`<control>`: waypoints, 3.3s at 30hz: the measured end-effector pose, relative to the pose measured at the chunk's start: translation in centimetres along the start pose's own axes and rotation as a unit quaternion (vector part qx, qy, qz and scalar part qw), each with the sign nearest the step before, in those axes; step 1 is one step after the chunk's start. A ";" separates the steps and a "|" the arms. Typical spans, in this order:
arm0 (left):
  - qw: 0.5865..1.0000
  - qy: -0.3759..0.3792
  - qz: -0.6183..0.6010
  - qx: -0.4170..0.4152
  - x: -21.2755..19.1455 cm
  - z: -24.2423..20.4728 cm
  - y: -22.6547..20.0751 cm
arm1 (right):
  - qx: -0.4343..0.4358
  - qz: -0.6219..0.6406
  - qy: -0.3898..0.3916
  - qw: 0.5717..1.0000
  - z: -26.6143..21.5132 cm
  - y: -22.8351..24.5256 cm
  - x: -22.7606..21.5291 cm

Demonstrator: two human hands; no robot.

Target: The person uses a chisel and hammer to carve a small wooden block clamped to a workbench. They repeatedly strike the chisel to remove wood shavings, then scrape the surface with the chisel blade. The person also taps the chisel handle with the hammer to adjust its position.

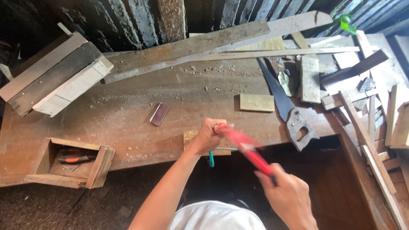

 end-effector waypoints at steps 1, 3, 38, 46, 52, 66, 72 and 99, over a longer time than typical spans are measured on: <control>1.000 -0.001 0.007 0.003 -0.1 0.0 0.0 | 0.005 0.007 0.011 1.000 0.1 0.0 -0.2; 1.000 0.000 0.018 0.008 -0.3 0.3 0.0 | 0.021 0.018 0.034 0.999 0.0 -0.2 -1.4; 0.997 -0.074 0.035 -0.004 0.5 -0.3 -0.6 | 0.140 -0.061 0.122 0.981 -1.5 -13.3 9.2; 0.987 -0.141 0.077 -0.011 0.1 0.5 -0.2 | -0.036 -0.077 0.196 0.977 3.7 -15.0 13.0; 0.980 -0.181 0.080 -0.035 0.6 0.3 0.8 | -0.103 -0.036 0.251 0.962 4.7 -13.9 13.7; 0.980 -0.176 0.090 -0.018 0.5 -0.2 1.6 | -0.162 -0.069 0.265 0.948 4.1 -12.7 15.4; 0.976 -0.195 0.093 -0.017 0.8 0.1 1.5 | -0.156 -0.088 0.200 0.963 3.6 -12.6 14.3; 0.968 -0.227 0.104 0.004 0.5 0.3 2.9 | -0.218 -0.076 0.248 0.941 6.6 -11.9 13.9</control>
Point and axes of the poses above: each hand's wrist, its own z-axis towards the middle knuckle, its own x-axis out of the palm, y = z × x, the point moved 4 cm from there along z, towards the middle knuckle, and after that the axes turned 4 degrees about y, right-handed, at the moved point
